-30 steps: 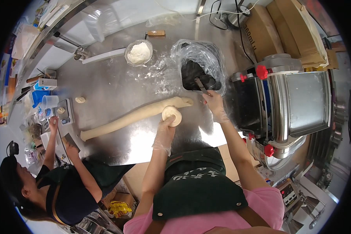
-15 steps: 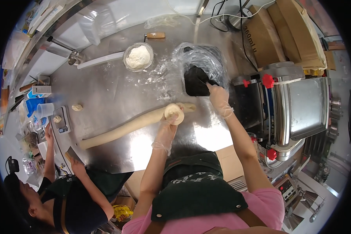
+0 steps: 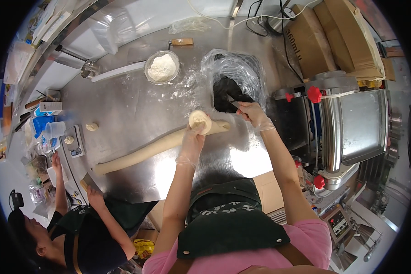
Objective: The person flattens dough discs by hand, uses a utensil to scoop dark filling into the center, pinches the dough closed to form buns, and places them onto a large steaming rack.
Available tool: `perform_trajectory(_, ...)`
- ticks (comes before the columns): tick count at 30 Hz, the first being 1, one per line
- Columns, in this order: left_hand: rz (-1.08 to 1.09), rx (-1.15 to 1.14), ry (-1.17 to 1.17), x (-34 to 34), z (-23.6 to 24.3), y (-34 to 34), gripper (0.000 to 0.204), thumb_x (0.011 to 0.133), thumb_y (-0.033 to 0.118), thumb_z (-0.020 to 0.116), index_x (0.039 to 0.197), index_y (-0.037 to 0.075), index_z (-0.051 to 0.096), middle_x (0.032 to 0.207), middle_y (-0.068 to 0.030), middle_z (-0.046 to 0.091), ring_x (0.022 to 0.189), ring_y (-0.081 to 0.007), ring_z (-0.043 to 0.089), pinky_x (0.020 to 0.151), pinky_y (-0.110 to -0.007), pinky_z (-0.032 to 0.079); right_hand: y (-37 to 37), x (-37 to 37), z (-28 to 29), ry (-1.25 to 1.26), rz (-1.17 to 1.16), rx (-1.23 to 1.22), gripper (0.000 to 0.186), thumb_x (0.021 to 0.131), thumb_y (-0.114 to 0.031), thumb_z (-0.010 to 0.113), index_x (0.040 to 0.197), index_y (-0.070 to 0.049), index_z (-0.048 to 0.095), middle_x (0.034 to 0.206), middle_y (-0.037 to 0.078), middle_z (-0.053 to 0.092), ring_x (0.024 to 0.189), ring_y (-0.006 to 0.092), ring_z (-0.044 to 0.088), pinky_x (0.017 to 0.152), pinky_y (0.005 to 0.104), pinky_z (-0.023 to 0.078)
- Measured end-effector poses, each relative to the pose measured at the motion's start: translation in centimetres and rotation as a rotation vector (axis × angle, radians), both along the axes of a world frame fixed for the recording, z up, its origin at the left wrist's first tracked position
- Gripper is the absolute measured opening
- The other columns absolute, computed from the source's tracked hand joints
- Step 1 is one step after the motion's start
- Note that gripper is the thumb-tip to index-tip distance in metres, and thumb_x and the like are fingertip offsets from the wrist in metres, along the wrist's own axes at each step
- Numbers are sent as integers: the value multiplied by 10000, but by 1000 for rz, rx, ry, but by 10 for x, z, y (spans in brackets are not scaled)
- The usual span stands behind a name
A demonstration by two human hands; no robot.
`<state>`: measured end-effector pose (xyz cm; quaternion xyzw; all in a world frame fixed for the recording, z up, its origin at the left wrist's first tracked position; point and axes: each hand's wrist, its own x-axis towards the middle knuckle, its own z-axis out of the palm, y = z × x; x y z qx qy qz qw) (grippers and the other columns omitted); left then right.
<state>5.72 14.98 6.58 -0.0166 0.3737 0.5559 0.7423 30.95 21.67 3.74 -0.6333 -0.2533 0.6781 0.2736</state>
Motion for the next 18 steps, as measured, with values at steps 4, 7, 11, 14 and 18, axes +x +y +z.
perform_trajectory(4,-47,22,35,-1,-5,10,443,863,-96,525,1300,-74,450,1265,-166,560,1241,-261,526,1100,-345,415,-3,-1,6,27,42,20,395,960,-55,541,1329,84,517,820,71,632,527,69,434,445,201,313)
perform_trajectory(7,-55,56,51,2,-7,16,436,861,-90,543,1288,-70,460,1255,-162,567,1202,-253,552,1080,-347,432,-13,-6,22,37,31,78,380,965,-60,541,1325,62,539,811,55,630,539,65,437,471,195,329)
perform_trajectory(11,-44,66,77,1,-19,19,431,848,-74,581,1266,-68,479,1242,-162,576,1164,-254,580,1064,-359,445,-45,-31,58,-81,3,257,356,963,-32,518,1311,-16,591,800,14,627,587,61,483,522,196,387)
perform_trajectory(14,-69,81,32,13,-9,21,463,823,-89,589,1272,-75,471,1243,-178,572,1162,-275,582,1042,-373,466,-79,-52,78,-265,-4,401,384,941,8,521,1300,-85,621,805,15,643,610,76,524,568,206,441)
perform_trajectory(18,-105,175,-157,26,29,20,514,780,-85,580,1282,-56,478,1212,-178,567,1153,-306,579,1008,-399,486,-103,-72,79,-946,177,1053,206,935,-104,630,1124,-71,704,733,88,620,580,167,588,532,274,481)
